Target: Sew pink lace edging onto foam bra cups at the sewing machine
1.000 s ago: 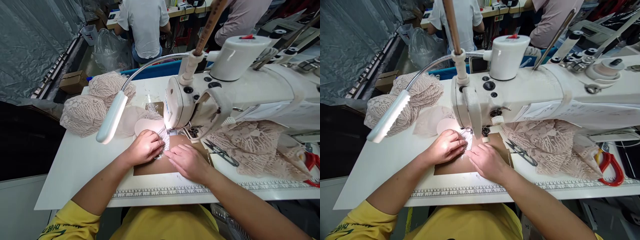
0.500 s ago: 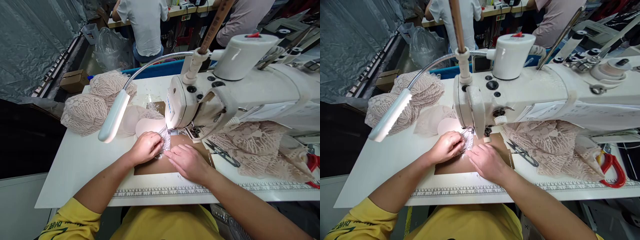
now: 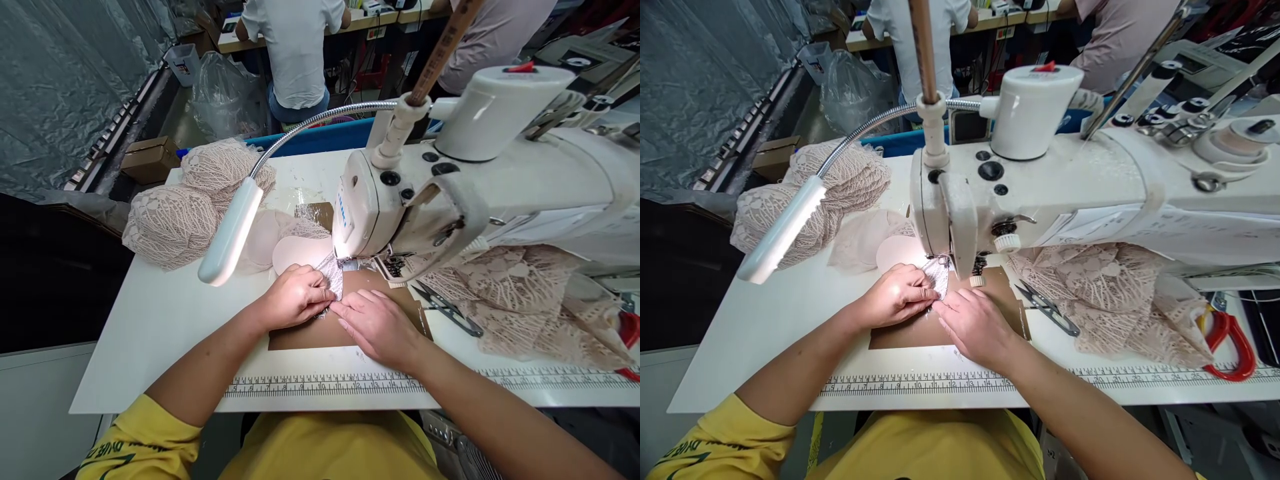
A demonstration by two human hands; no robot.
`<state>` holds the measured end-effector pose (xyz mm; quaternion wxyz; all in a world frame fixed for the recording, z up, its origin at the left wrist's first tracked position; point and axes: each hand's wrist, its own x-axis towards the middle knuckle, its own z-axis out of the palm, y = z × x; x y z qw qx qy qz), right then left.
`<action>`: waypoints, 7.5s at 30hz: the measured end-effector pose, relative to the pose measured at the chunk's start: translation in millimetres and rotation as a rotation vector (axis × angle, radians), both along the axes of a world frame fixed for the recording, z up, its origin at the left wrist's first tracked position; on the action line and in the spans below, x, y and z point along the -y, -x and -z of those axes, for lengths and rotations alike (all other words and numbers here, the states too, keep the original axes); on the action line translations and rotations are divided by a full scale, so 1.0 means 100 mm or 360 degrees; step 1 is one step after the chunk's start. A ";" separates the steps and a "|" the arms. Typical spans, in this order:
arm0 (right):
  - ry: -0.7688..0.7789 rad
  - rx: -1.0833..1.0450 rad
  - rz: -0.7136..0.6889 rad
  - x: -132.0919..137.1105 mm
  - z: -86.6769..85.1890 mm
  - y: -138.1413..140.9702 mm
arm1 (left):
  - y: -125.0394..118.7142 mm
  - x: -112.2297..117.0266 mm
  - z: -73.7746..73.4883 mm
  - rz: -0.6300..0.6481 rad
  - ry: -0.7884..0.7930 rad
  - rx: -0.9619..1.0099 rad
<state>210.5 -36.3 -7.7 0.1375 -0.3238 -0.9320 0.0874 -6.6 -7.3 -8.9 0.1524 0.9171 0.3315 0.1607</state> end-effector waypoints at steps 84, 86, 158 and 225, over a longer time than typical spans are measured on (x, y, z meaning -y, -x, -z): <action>-0.0105 0.0061 0.0615 -0.19 0.07 -0.06 | -0.14 0.06 -0.16 -0.0093 -0.0110 -0.0238; -0.0103 0.0036 0.0584 -0.19 0.06 -0.06 | -0.14 0.08 -0.14 -0.0084 -0.0143 -0.0268; -0.0133 0.0162 0.0515 -0.14 0.13 0.07 | -0.08 -0.20 0.03 -0.0328 -0.0289 -0.0264; 0.0962 -0.0771 0.0195 -0.19 -0.21 0.04 | 0.12 0.17 -0.17 -0.0553 0.1804 0.1248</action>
